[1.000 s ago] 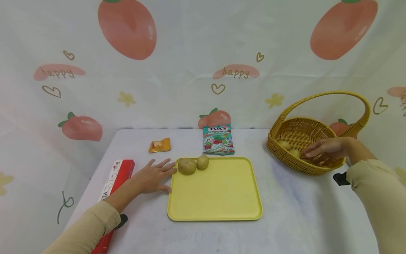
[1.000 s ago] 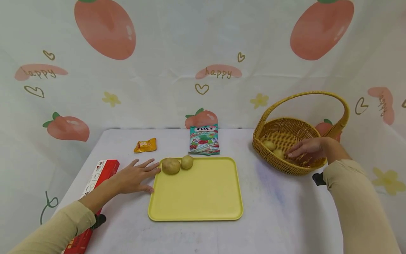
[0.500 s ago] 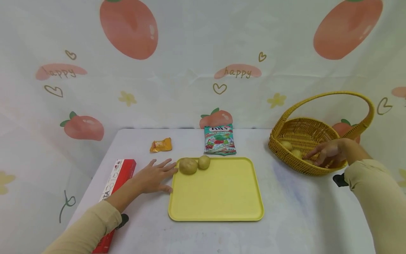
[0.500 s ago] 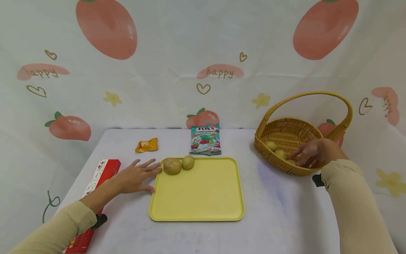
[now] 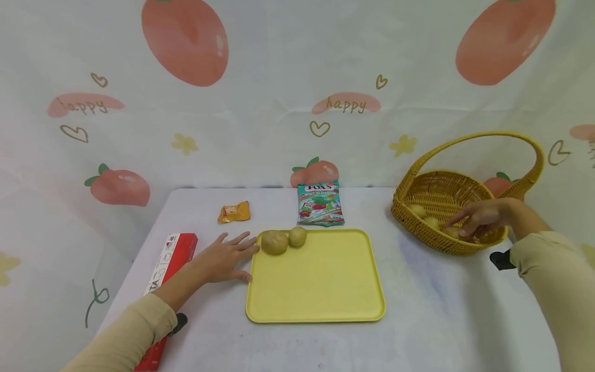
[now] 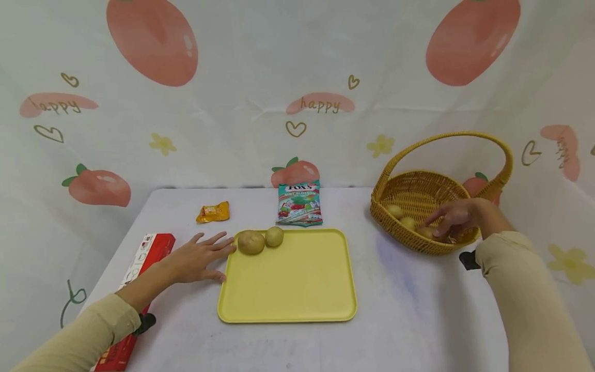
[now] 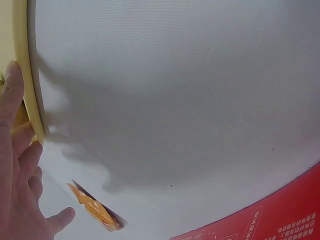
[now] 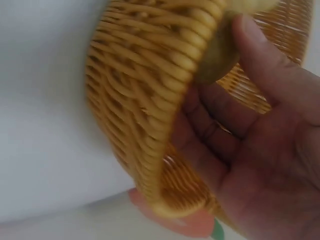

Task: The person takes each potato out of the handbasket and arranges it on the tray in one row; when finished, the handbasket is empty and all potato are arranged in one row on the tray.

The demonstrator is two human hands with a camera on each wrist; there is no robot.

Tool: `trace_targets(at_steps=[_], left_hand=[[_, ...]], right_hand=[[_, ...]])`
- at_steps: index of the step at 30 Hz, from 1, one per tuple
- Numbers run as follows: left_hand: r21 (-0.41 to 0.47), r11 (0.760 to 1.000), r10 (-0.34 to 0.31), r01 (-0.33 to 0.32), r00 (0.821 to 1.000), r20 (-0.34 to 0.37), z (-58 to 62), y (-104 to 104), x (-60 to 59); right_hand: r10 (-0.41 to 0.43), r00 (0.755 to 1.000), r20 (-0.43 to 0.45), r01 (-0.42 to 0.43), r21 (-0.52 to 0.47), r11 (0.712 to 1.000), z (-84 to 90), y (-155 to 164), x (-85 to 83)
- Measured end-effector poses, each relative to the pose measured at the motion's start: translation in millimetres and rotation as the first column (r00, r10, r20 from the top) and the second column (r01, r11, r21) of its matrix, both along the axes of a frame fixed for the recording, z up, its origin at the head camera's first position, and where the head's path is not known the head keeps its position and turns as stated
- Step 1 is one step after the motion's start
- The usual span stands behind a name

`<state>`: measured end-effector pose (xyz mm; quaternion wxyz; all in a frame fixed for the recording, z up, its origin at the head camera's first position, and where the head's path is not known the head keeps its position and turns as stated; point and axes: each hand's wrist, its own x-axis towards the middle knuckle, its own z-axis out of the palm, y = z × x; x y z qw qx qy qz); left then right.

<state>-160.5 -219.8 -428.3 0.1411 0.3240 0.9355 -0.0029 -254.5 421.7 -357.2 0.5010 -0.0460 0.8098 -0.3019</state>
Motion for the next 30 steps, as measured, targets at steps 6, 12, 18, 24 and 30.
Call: trace_targets(at_steps=[6,12,18,24,30], left_hand=[[0.0,1.0,0.004,-0.004,1.0,0.004,1.8,-1,0.0],[0.005,1.0,-0.002,0.002,1.0,-0.007,1.7,-1,0.3],[-0.009,1.0,0.007,-0.007,1.0,0.001,-1.9,-2,0.3],[-0.006,1.0,0.008,-0.008,1.0,-0.002,-3.9,-2,-0.1],[0.003,1.0,0.0,0.0,1.0,-0.006,-4.8,-3,-1.0]], right_hand=[[0.09,0.99,-0.112,-0.101,-0.102,0.99,16.2,12,0.9],[0.132,0.925,-0.355,-0.179,-0.102,0.979,32.2,8,8.6],[0.158,0.883,-0.443,-0.224,-0.101,0.969,45.8,-18,16.6],[0.205,0.866,-0.456,-0.324,-0.201,0.924,46.1,-61,19.7],[0.275,0.803,-0.529,-0.476,-0.293,0.829,26.0,-112,15.2]])
